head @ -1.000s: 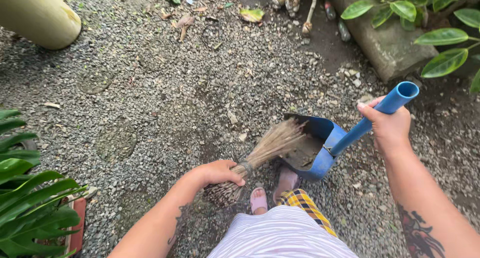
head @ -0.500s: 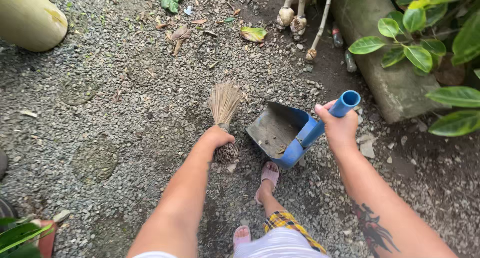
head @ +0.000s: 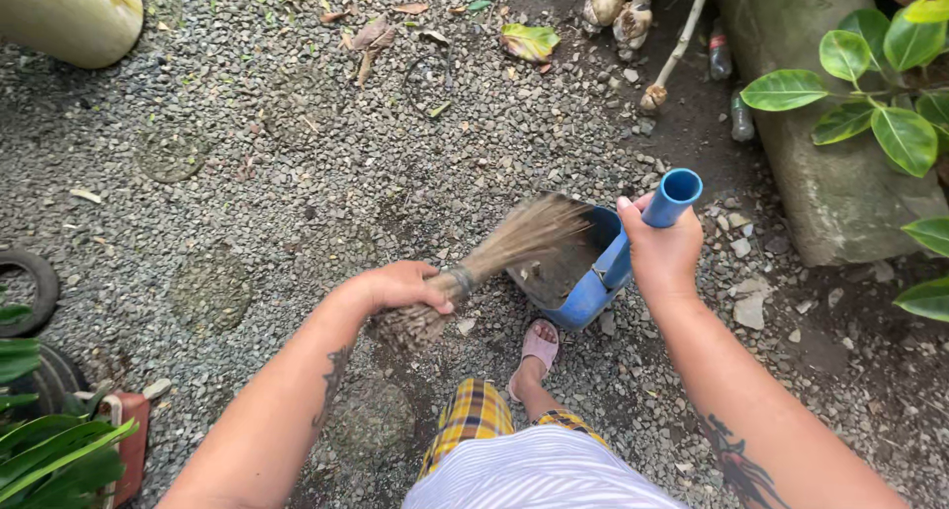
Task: The person sweeps a gravel path in a garden using a traditional broom and a dustpan. They gather leaves and debris into a pile and then sweep the debris into the dustpan.
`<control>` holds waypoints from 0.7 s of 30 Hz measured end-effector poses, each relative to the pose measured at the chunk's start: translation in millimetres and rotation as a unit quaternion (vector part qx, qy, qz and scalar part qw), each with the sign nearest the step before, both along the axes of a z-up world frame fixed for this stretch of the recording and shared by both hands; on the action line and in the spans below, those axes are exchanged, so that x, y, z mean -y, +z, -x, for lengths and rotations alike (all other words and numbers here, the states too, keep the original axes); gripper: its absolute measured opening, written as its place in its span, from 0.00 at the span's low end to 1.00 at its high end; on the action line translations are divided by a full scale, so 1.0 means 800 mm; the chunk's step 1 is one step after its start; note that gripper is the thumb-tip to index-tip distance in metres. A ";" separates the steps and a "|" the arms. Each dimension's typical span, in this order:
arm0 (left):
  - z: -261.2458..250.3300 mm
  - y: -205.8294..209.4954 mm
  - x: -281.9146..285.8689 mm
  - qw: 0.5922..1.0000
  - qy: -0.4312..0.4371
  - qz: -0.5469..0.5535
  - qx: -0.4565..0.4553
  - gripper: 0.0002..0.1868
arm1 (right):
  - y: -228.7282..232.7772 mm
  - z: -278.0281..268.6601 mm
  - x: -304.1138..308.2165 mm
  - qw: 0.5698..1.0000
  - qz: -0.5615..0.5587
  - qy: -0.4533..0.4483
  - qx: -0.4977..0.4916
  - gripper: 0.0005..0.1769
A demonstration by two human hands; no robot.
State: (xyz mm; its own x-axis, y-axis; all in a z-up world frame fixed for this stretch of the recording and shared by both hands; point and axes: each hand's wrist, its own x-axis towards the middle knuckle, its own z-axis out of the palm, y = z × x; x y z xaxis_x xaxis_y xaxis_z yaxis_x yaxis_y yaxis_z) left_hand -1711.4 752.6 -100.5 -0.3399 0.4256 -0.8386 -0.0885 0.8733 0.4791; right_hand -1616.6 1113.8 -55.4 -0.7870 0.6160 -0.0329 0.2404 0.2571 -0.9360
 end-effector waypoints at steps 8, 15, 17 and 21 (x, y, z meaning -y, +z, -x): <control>0.102 -0.153 -0.027 0.981 0.012 0.054 -0.184 0.36 | -0.001 0.019 0.009 1.000 0.000 0.002 0.031 0.11; 0.085 -0.183 -0.060 0.988 -0.119 0.040 -0.090 0.46 | 0.011 0.058 0.015 0.997 0.009 -0.047 0.062 0.10; 0.087 -0.137 -0.035 0.996 -0.086 -0.005 0.028 0.43 | 0.018 0.074 0.006 0.997 0.003 -0.014 0.078 0.09; 0.127 -0.023 0.005 0.986 0.008 -0.085 0.145 0.35 | 0.037 0.118 -0.012 0.993 -0.029 -0.034 0.111 0.10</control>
State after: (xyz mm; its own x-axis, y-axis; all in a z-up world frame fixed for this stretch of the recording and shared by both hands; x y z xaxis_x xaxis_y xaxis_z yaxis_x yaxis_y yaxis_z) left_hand -1813.0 748.2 -119.2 -0.1054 0.5643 -0.8188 -0.2566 0.7801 0.5706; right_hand -1710.8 1123.0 -25.8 -0.7205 0.6740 -0.1629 0.4576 0.2857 -0.8420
